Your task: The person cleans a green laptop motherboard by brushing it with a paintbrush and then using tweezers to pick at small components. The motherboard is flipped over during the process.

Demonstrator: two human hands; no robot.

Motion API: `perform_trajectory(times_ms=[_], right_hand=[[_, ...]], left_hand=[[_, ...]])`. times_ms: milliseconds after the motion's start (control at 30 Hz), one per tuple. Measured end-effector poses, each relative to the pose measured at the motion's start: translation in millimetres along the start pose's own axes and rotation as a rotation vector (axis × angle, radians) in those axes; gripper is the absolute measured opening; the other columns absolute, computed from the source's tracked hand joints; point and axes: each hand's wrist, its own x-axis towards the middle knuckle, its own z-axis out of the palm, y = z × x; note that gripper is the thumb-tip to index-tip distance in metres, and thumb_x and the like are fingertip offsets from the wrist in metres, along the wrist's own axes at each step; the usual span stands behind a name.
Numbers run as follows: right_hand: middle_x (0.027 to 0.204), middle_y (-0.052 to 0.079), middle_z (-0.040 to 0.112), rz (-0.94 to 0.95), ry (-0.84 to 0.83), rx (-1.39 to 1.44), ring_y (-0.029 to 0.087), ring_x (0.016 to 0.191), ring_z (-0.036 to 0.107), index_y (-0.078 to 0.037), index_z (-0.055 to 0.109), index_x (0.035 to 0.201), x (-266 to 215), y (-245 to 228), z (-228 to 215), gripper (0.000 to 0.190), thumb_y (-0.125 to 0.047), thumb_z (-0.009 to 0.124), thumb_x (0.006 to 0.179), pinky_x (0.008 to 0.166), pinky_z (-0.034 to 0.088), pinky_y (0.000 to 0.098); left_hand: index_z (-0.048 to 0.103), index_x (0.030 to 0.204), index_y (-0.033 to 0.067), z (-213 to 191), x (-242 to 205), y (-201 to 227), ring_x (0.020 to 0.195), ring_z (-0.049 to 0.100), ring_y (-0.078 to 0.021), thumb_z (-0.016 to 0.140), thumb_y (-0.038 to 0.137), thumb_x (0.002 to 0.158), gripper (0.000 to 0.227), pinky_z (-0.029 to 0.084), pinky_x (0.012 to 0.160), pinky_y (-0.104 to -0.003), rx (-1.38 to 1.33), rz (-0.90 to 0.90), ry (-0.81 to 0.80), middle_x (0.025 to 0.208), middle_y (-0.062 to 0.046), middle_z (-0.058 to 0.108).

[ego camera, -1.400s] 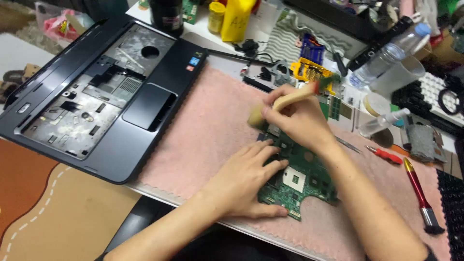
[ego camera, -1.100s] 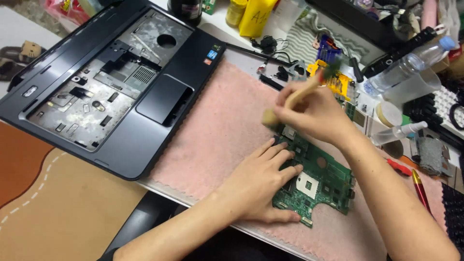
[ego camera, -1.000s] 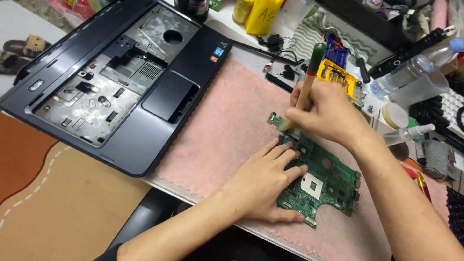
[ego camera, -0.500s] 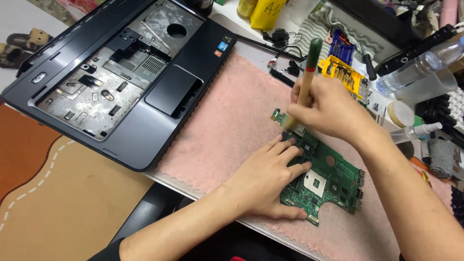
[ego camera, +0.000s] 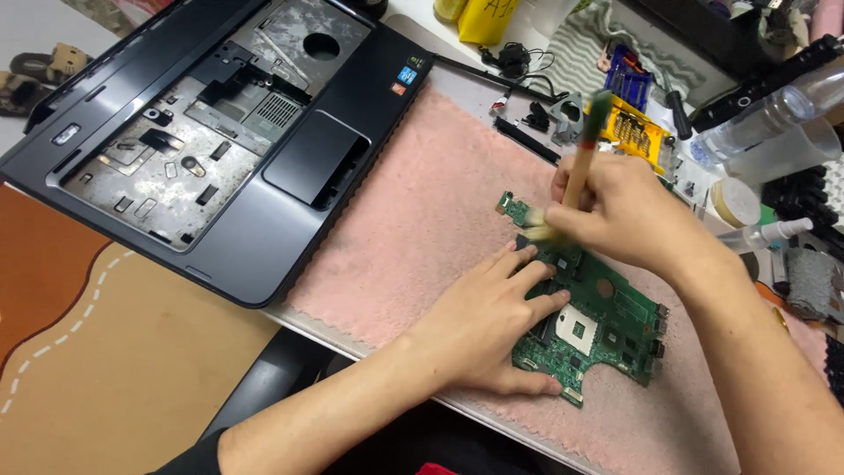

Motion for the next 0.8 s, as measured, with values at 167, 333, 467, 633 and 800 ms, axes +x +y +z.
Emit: perform_trajectory(times_ms=[167,333,467,633,800], right_hand=[[0.088,0.004,0.074,-0.186,0.133,0.224,0.016,0.075,0.062,-0.009,0.076,0.093,-5.8,20.5,16.1,0.006,-0.013,0.077,0.097,0.069,0.052,0.0298],[0.083,0.002,0.073,0.096,-0.049,0.065,0.019,0.076,0.064,-0.014,0.065,0.082,-20.5,30.8,5.3,0.023,-0.022,0.075,0.101,0.081,0.054,0.037],[0.1,0.007,0.084,0.036,0.1,0.344,0.02,0.088,0.08,-0.009,0.074,0.092,-34.1,40.3,13.3,0.015,-0.02,0.081,0.1,0.08,0.066,0.0309],[0.082,0.001,0.071,0.107,0.047,0.113,0.016,0.074,0.063,-0.013,0.068,0.082,-40.8,35.0,6.2,0.021,-0.018,0.078,0.1,0.081,0.056,0.0335],[0.083,0.0,0.074,0.05,-0.042,0.132,0.017,0.075,0.064,-0.015,0.064,0.079,-35.3,39.8,12.6,0.023,-0.025,0.081,0.092,0.076,0.052,0.0349]], left_hand=[[0.075,0.151,0.0063,-0.7,-0.1,0.1,0.153,0.055,-0.0529,0.075,0.084,0.078,0.107,0.042,0.129,-0.061,-0.029,0.005,0.008,0.148,-0.025,0.068],[0.072,0.154,0.0042,-8.4,-0.9,1.6,0.155,0.052,-0.0518,0.073,0.083,0.081,0.107,0.04,0.131,-0.063,-0.035,0.007,-0.025,0.151,-0.025,0.066],[0.07,0.156,0.0038,-9.0,0.2,2.1,0.157,0.049,-0.0529,0.074,0.082,0.083,0.107,0.036,0.133,-0.063,-0.056,0.0,-0.048,0.157,-0.029,0.063],[0.069,0.156,0.0031,-16.3,-0.4,4.4,0.157,0.047,-0.0529,0.079,0.077,0.083,0.105,0.04,0.129,-0.064,-0.088,-0.009,-0.046,0.158,-0.03,0.063],[0.074,0.154,0.0134,-27.3,-0.2,9.6,0.159,0.033,-0.0577,0.078,0.082,0.085,0.098,0.029,0.13,-0.073,-0.013,-0.086,-0.068,0.161,-0.035,0.047]])
